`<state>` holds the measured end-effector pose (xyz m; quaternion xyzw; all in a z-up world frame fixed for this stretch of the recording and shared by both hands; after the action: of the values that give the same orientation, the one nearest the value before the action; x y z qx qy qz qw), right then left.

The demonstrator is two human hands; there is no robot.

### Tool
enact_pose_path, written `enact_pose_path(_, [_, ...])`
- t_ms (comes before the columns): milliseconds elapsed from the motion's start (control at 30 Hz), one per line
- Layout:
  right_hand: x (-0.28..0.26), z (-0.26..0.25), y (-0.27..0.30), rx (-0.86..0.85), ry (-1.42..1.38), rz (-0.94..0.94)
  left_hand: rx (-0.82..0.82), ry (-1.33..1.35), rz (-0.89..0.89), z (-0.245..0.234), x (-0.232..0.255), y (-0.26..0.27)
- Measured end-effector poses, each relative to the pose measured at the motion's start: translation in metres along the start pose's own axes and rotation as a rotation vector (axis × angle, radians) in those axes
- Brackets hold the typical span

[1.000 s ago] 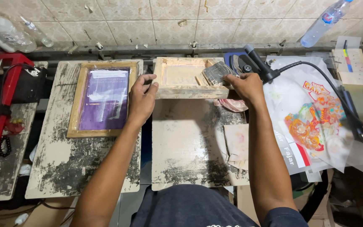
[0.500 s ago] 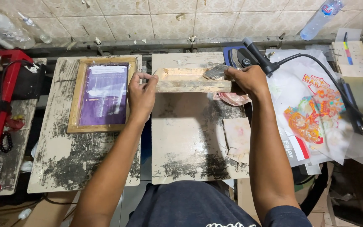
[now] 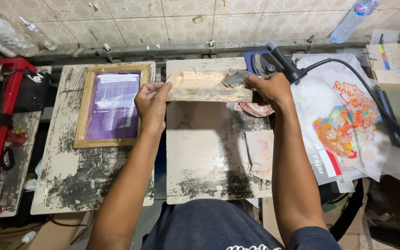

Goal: The person uses a squeegee to spread orange ink across a screen printing frame placed on a table. They repeatedly pull the squeegee across the screen to ensure even coverage of the ink.

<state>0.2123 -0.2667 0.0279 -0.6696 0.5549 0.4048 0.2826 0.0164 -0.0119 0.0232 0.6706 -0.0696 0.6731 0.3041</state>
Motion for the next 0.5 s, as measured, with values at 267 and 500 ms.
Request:
enact_pose_path(267, [-0.02, -0.005, -0.005, 0.021, -0.034, -0.052, 0.016, 0.106, 0.093, 0.015, 0.025, -0.004])
enact_pose_path(500, [-0.064, -0.026, -0.036, 0.036, 0.023, -0.163, 0.015, 0.144, 0.188, 0.04, 0.057, -0.035])
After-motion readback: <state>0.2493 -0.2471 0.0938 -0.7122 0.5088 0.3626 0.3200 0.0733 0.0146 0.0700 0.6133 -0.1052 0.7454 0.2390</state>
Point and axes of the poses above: each hand's wrist, its own y-axis away from the middle knuckle, its own z-axis out of the palm, x = y × z, the point moved 2 cm from there along -y, towards the middle knuckle, and after that the axes turned 10 degrees about -z, right-handed, at the moved point
